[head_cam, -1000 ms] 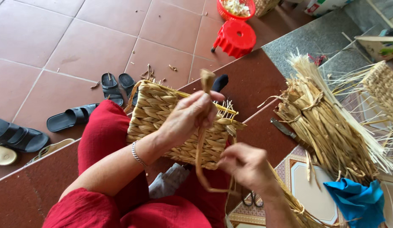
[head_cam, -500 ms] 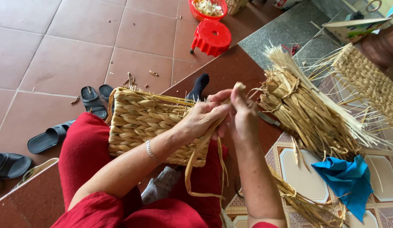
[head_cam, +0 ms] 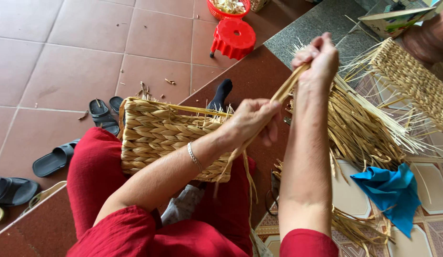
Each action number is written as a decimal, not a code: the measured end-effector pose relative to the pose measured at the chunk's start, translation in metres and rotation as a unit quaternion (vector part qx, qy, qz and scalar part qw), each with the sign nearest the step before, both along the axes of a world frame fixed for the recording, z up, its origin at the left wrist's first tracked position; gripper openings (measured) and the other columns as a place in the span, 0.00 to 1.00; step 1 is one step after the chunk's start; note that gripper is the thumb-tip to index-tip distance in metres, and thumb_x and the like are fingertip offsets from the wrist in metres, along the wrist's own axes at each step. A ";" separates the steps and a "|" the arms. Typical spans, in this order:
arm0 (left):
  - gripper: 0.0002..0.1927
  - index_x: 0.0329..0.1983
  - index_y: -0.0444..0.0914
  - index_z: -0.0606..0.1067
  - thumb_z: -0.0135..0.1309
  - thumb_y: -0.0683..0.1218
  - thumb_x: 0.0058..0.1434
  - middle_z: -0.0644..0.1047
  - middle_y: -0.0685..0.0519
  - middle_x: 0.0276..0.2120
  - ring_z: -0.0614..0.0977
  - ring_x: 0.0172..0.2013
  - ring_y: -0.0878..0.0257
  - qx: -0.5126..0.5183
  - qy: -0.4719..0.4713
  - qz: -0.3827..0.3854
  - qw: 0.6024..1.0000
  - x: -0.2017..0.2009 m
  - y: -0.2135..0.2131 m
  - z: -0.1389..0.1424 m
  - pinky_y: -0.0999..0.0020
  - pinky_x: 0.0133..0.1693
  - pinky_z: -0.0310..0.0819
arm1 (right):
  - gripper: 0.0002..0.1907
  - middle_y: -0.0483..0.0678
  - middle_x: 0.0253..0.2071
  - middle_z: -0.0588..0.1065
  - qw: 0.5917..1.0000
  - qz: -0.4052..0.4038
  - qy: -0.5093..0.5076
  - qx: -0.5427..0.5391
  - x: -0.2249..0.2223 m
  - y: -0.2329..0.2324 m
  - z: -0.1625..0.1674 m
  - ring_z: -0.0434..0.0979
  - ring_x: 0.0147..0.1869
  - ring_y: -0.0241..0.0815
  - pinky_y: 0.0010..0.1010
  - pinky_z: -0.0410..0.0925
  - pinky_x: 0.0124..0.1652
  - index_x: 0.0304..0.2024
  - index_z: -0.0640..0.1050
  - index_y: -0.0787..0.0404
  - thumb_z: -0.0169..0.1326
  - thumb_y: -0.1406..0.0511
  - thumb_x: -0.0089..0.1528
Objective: The person weaves a rectangular basket using dried palm leaves, interlacing strands through a bamboo frame. They use scissors to trim excess material and a knife to adjust the weave, working on the floor with materials nearby.
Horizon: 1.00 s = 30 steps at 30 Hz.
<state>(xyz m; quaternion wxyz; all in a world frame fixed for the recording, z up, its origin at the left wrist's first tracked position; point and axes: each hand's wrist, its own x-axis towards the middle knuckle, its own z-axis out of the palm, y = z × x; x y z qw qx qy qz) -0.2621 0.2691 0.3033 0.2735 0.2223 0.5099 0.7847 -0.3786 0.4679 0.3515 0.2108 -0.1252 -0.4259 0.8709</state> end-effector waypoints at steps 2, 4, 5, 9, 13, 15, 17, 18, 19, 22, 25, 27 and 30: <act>0.20 0.36 0.35 0.72 0.41 0.55 0.74 0.80 0.50 0.21 0.82 0.20 0.64 -0.024 -0.010 -0.021 0.999 0.012 -0.007 -0.006 0.69 0.23 0.80 | 0.20 0.42 0.16 0.64 0.999 -0.044 -0.021 0.019 -0.006 0.020 -0.005 0.59 0.15 0.33 0.26 0.56 0.16 0.27 0.72 0.60 0.42 0.59 0.73; 0.20 0.37 0.35 0.73 0.41 0.55 0.74 0.80 0.50 0.21 0.82 0.20 0.64 -0.056 -0.024 -0.030 0.998 0.024 -0.014 -0.013 0.69 0.23 0.80 | 0.19 0.41 0.16 0.64 0.994 -0.086 -0.053 0.051 -0.011 0.036 -0.012 0.59 0.15 0.31 0.26 0.56 0.17 0.27 0.71 0.58 0.44 0.59 0.72; 0.20 0.37 0.34 0.73 0.41 0.54 0.74 0.80 0.50 0.21 0.81 0.19 0.64 -0.058 -0.022 -0.033 0.998 0.030 -0.018 -0.016 0.69 0.23 0.79 | 0.19 0.41 0.15 0.63 0.992 -0.098 -0.066 0.043 -0.012 0.044 -0.016 0.59 0.15 0.32 0.26 0.56 0.16 0.26 0.70 0.57 0.44 0.58 0.71; 0.20 0.36 0.34 0.72 0.41 0.53 0.75 0.80 0.49 0.21 0.81 0.19 0.64 -0.086 -0.022 -0.052 0.995 0.054 -0.035 -0.030 0.71 0.22 0.77 | 0.17 0.41 0.16 0.63 0.984 -0.146 -0.089 0.041 -0.012 0.077 -0.025 0.59 0.16 0.33 0.28 0.58 0.18 0.28 0.69 0.57 0.44 0.58 0.71; 0.21 0.36 0.32 0.73 0.41 0.53 0.76 0.80 0.48 0.21 0.82 0.19 0.63 -0.081 -0.054 -0.088 0.991 0.077 -0.063 -0.042 0.71 0.23 0.76 | 0.17 0.41 0.16 0.61 0.983 -0.173 -0.066 0.018 -0.011 0.113 -0.033 0.56 0.16 0.33 0.28 0.57 0.18 0.27 0.68 0.56 0.42 0.57 0.70; 0.20 0.35 0.32 0.73 0.41 0.53 0.75 0.80 0.48 0.21 0.82 0.19 0.63 -0.103 -0.067 -0.093 0.988 0.088 -0.078 -0.045 0.71 0.23 0.77 | 0.14 0.41 0.17 0.61 0.977 -0.198 -0.074 0.028 -0.006 0.137 -0.036 0.58 0.17 0.33 0.28 0.59 0.19 0.28 0.66 0.56 0.42 0.60 0.69; 0.20 0.35 0.33 0.73 0.41 0.52 0.74 0.81 0.48 0.21 0.82 0.19 0.64 -0.135 -0.062 -0.096 0.984 0.098 -0.097 -0.045 0.71 0.23 0.77 | 0.12 0.41 0.17 0.61 0.973 -0.215 -0.074 0.047 -0.005 0.158 -0.038 0.57 0.17 0.33 0.28 0.59 0.19 0.29 0.65 0.56 0.43 0.61 0.68; 0.20 0.35 0.33 0.73 0.41 0.52 0.74 0.81 0.49 0.21 0.82 0.19 0.64 -0.157 -0.050 -0.098 0.981 0.103 -0.107 -0.045 0.71 0.23 0.77 | 0.12 0.41 0.17 0.60 0.971 -0.222 -0.070 0.059 -0.002 0.168 -0.038 0.56 0.16 0.32 0.28 0.58 0.19 0.29 0.65 0.57 0.44 0.62 0.67; 0.20 0.34 0.33 0.73 0.42 0.52 0.74 0.81 0.49 0.21 0.83 0.19 0.65 -0.178 -0.040 -0.101 0.978 0.108 -0.116 -0.045 0.72 0.22 0.77 | 0.12 0.41 0.17 0.60 0.969 -0.229 -0.067 0.071 0.002 0.177 -0.041 0.56 0.16 0.34 0.30 0.62 0.20 0.30 0.66 0.57 0.43 0.61 0.68; 0.20 0.32 0.33 0.74 0.43 0.52 0.74 0.80 0.51 0.20 0.83 0.20 0.66 -0.201 -0.036 -0.097 0.974 0.121 -0.135 -0.044 0.72 0.23 0.78 | 0.14 0.41 0.15 0.59 0.960 -0.252 -0.070 0.101 0.016 0.201 -0.045 0.53 0.13 0.36 0.34 0.64 0.18 0.30 0.68 0.57 0.40 0.58 0.67; 0.19 0.32 0.36 0.75 0.43 0.52 0.73 0.79 0.54 0.17 0.81 0.18 0.68 -0.237 0.017 -0.088 0.967 0.123 -0.141 -0.047 0.74 0.22 0.77 | 0.14 0.40 0.14 0.57 0.956 -0.266 -0.093 0.081 0.020 0.216 -0.045 0.51 0.13 0.36 0.37 0.66 0.19 0.32 0.70 0.58 0.40 0.57 0.66; 0.19 0.31 0.36 0.74 0.44 0.52 0.73 0.78 0.55 0.16 0.79 0.17 0.68 -0.258 0.001 -0.090 0.962 0.129 -0.143 -0.049 0.73 0.22 0.75 | 0.15 0.40 0.14 0.55 0.956 -0.276 -0.086 0.047 0.021 0.224 -0.046 0.51 0.13 0.36 0.37 0.64 0.19 0.32 0.71 0.60 0.41 0.57 0.66; 0.17 0.31 0.37 0.74 0.46 0.51 0.73 0.75 0.54 0.14 0.77 0.16 0.69 -0.275 0.050 -0.074 0.957 0.136 -0.144 -0.055 0.71 0.21 0.73 | 0.17 0.40 0.13 0.55 0.951 -0.295 -0.089 0.029 0.034 0.240 -0.054 0.52 0.12 0.37 0.36 0.59 0.17 0.32 0.72 0.60 0.43 0.55 0.64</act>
